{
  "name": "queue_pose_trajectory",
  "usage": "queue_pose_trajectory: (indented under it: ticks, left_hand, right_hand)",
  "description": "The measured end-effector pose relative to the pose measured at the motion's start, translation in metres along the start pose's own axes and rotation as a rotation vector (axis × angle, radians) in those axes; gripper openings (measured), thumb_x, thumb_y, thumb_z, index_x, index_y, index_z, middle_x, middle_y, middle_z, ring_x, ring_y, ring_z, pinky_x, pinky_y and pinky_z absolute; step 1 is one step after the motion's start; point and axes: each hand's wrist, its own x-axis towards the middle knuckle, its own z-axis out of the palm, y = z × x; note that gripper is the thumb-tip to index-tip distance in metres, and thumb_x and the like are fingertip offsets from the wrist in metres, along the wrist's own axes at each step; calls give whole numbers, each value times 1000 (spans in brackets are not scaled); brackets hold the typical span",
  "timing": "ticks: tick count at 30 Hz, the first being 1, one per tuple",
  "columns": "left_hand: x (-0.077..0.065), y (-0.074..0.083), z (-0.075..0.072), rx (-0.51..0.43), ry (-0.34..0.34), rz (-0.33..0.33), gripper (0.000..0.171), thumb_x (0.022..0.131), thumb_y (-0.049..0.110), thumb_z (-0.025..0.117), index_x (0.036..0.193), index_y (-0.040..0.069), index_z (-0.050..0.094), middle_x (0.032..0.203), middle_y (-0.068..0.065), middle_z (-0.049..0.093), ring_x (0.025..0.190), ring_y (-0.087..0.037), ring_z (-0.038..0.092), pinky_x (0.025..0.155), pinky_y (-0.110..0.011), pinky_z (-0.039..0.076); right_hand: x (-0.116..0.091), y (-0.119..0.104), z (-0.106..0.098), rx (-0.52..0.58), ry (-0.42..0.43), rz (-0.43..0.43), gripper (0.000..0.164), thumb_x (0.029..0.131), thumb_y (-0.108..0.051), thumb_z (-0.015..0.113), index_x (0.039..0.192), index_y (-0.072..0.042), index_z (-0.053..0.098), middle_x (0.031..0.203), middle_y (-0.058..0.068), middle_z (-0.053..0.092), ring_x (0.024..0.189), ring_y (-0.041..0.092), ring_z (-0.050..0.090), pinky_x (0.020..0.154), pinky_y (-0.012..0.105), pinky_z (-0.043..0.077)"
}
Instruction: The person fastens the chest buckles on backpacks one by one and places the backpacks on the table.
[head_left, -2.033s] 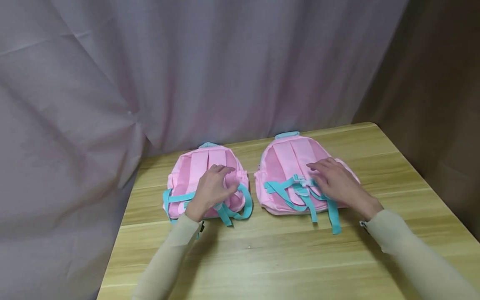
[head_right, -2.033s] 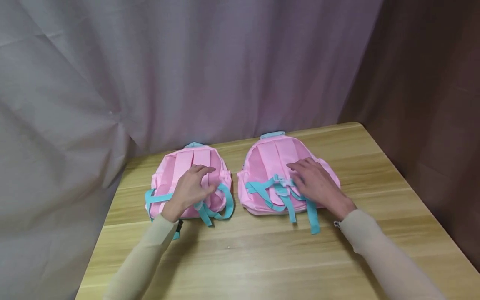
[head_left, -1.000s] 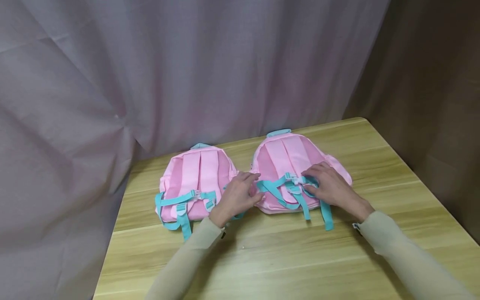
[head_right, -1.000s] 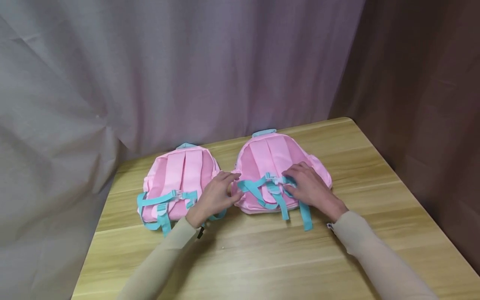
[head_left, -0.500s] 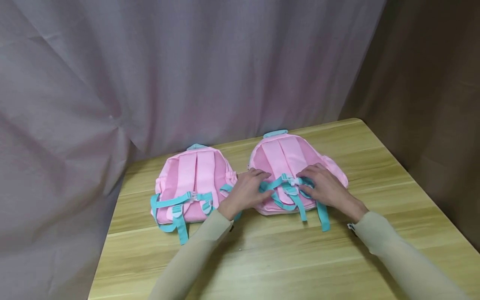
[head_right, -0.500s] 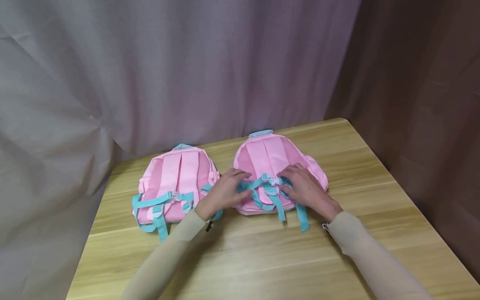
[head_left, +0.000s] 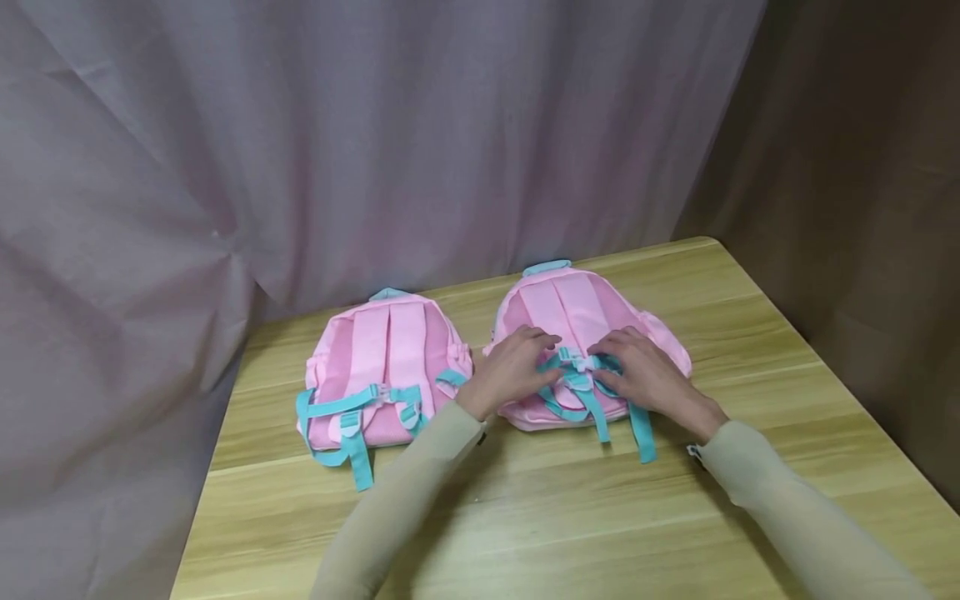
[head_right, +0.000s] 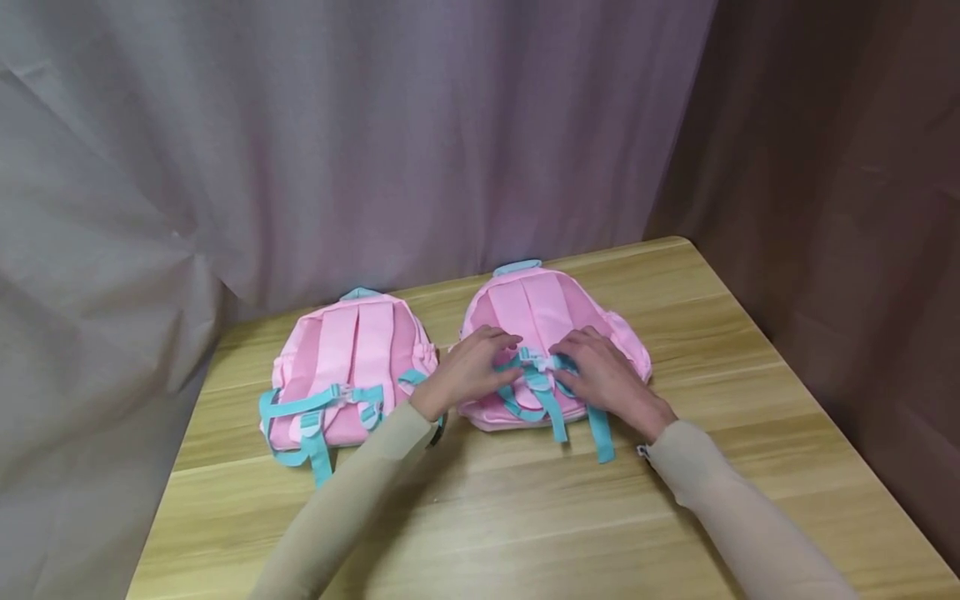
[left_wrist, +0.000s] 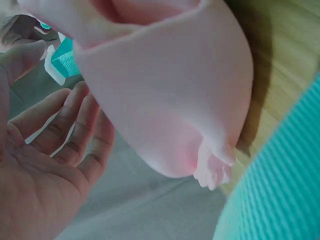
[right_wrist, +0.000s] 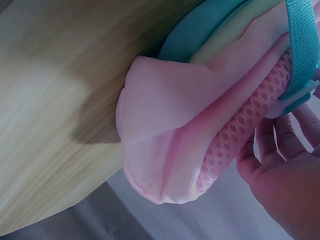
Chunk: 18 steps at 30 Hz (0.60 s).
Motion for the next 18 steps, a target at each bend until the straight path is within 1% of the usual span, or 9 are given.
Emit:
queue_pose_trajectory:
  ticks: [3, 6, 8, 14, 18]
  left_hand:
    - [5, 2, 1, -10, -5, 0, 51, 103, 37, 75, 146, 10, 69, 131, -5, 77, 124, -20, 69, 105, -31, 61]
    - [6, 3, 2, -20, -8, -5, 51, 103, 39, 75, 144, 10, 70, 127, -5, 78, 121, -19, 69, 102, -31, 61]
    - [7, 3, 4, -21, -6, -4, 50, 103, 39, 76, 143, 10, 71, 127, -5, 78, 119, -18, 69, 101, -31, 61]
    - [10, 2, 10, 13, 16, 14, 44, 104, 39, 76, 138, 11, 75, 126, -4, 78, 116, -18, 69, 100, -30, 61]
    - [11, 3, 11, 8, 28, 15, 40, 104, 38, 75, 134, 12, 77, 121, -3, 78, 113, -17, 70, 99, -30, 61]
  right_hand:
    - [0, 0, 0, -2, -3, 7, 35, 94, -15, 83, 125, 0, 77, 126, 20, 76, 124, 40, 64, 109, 60, 54]
    - [0, -1, 2, -5, -3, 9, 35, 95, -15, 83, 125, 0, 77, 126, 20, 76, 125, 41, 64, 110, 61, 53]
    - [1, -1, 2, -7, -3, 9, 34, 95, -15, 83, 125, -1, 77, 127, 19, 76, 126, 41, 64, 110, 61, 53]
    - [1, -1, 4, -16, 0, 9, 32, 95, -16, 83, 124, -2, 78, 127, 18, 76, 125, 40, 65, 109, 60, 54]
    - [1, 0, 4, -12, 12, 11, 30, 95, -15, 83, 122, -2, 78, 126, 18, 76, 124, 39, 65, 108, 59, 55]
